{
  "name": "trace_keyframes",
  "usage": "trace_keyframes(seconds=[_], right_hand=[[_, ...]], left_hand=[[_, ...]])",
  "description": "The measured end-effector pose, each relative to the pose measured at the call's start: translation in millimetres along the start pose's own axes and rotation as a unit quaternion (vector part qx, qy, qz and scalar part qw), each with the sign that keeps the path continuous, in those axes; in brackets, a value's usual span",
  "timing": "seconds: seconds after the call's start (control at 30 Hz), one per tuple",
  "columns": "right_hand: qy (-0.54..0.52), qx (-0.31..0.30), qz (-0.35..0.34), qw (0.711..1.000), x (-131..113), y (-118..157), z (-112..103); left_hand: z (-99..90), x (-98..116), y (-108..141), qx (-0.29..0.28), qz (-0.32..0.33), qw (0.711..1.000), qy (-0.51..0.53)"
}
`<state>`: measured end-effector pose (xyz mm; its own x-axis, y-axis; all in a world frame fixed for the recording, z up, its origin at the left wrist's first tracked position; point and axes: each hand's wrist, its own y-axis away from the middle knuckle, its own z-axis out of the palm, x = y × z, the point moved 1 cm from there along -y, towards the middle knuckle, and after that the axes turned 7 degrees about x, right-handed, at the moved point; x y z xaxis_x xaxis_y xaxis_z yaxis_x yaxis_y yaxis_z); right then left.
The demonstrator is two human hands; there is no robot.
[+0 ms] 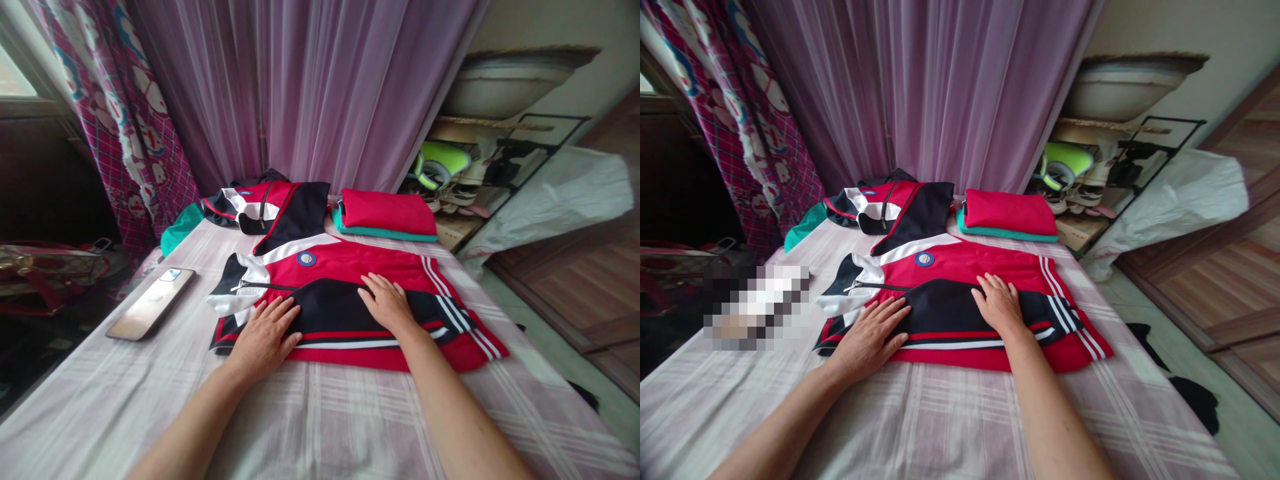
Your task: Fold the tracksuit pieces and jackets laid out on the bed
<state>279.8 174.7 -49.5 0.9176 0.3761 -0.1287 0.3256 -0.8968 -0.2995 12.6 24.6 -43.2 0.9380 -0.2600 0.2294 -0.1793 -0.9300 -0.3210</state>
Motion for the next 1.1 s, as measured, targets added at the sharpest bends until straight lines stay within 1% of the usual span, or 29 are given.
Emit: trace_keyframes(seconds=[0.13, 0.27, 0.33, 0.43, 0.73, 0.93, 1.1], right_hand=[[0.016, -0.013, 0.031, 0.999, 2.3, -2.8, -5.8], [0.055, -0.015, 0.104, 0.993, 16.6, -4.6, -8.2], [0.065, -0.018, 0.119, 0.991, 23.8, -4.7, -7.1], [0.072, -0.016, 0.117, 0.99, 28.3, -4.1, -4.4], [0.089, -0.012, 0.115, 0.989, 25.8, -2.5, -1.8], [0.089, -0.014, 0.112, 0.99, 25.6, -3.0, -2.1], [0.09, 0.005, 0.104, 0.99, 25.2, -1.5, -1.0]], left_hand=[[-0.1, 0.3, -0.5, -0.008, -0.004, 1.0, -0.005], [-1.0, 1.1, -1.2, -0.019, -0.008, 1.0, -0.009], [-1.9, 1.5, -1.4, -0.018, -0.008, 1.0, -0.007], [-3.1, 2.0, -1.7, -0.017, -0.008, 1.0, -0.005], [-4.9, 3.8, -2.8, -0.03, -0.016, 0.999, -0.012], [-6.6, 4.7, -2.9, -0.034, -0.009, 0.999, -0.019], [-6.1, 4.7, -2.8, -0.035, -0.015, 0.999, -0.018]])
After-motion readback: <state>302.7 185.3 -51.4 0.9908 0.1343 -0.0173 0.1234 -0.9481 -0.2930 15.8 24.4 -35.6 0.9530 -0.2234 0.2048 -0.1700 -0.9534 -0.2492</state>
